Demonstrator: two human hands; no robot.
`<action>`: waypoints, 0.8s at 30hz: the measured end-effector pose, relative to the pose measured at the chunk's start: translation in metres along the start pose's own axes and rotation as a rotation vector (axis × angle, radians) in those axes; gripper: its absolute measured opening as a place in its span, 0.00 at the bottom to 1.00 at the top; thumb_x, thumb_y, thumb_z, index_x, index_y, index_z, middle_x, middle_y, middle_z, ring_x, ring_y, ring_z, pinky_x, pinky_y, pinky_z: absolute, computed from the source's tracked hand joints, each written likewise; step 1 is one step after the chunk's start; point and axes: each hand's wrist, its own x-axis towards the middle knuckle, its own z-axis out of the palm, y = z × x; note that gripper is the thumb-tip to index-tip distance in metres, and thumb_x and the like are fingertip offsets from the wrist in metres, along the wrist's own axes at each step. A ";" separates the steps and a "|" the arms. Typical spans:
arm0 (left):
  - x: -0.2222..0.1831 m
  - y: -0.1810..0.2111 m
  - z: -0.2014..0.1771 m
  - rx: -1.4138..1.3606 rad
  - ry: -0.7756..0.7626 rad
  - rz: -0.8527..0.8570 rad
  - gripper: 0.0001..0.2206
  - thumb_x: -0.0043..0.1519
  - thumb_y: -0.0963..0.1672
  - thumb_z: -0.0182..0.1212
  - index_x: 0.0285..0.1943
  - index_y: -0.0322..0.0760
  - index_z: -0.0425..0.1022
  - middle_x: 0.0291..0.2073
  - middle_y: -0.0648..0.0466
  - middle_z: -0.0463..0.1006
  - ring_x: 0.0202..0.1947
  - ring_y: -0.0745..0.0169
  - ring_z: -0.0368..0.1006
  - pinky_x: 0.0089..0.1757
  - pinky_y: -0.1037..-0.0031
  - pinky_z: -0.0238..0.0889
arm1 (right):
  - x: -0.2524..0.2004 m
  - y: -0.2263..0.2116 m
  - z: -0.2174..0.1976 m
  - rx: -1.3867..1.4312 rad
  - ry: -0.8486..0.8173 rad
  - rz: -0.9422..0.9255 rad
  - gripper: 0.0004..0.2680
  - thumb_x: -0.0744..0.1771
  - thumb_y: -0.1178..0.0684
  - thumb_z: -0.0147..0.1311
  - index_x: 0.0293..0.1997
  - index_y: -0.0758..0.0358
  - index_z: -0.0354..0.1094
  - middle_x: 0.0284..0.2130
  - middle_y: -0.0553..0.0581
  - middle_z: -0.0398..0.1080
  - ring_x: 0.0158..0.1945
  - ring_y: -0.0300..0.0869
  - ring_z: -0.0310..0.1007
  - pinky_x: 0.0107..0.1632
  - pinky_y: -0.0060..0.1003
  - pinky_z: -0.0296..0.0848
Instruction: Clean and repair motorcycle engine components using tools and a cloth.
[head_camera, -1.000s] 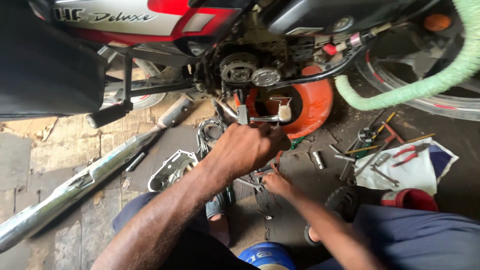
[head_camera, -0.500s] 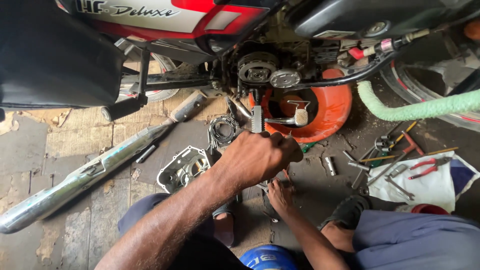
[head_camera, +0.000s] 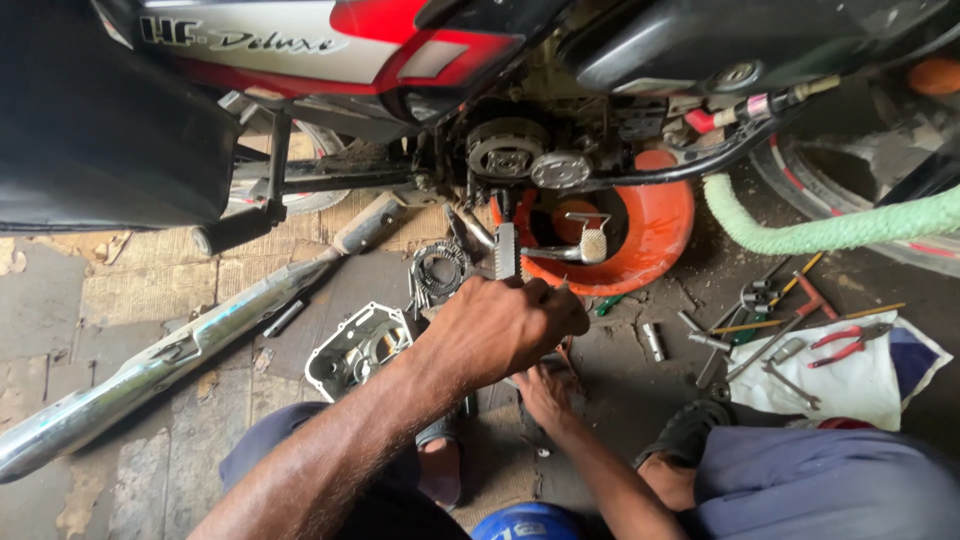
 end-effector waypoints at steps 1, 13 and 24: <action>-0.001 0.000 0.001 0.007 0.000 0.000 0.12 0.65 0.46 0.56 0.55 0.43 0.78 0.34 0.48 0.82 0.21 0.52 0.79 0.24 0.58 0.71 | 0.000 0.002 0.016 0.014 0.019 -0.059 0.21 0.68 0.58 0.45 0.69 0.40 0.60 0.66 0.64 0.53 0.59 0.58 0.69 0.46 0.58 0.76; 0.000 -0.006 0.014 0.096 -0.058 0.024 0.18 0.62 0.43 0.55 0.62 0.45 0.76 0.42 0.46 0.81 0.24 0.54 0.80 0.27 0.60 0.75 | 0.003 -0.001 -0.051 0.308 0.168 0.142 0.14 0.69 0.57 0.48 0.63 0.57 0.66 0.58 0.66 0.64 0.59 0.60 0.68 0.57 0.53 0.70; 0.001 -0.002 0.011 0.041 -0.102 -0.001 0.15 0.63 0.45 0.56 0.59 0.46 0.77 0.40 0.47 0.81 0.27 0.50 0.81 0.30 0.58 0.75 | -0.005 0.013 -0.007 0.339 0.114 0.126 0.10 0.64 0.51 0.59 0.48 0.59 0.74 0.52 0.61 0.69 0.57 0.57 0.70 0.57 0.53 0.72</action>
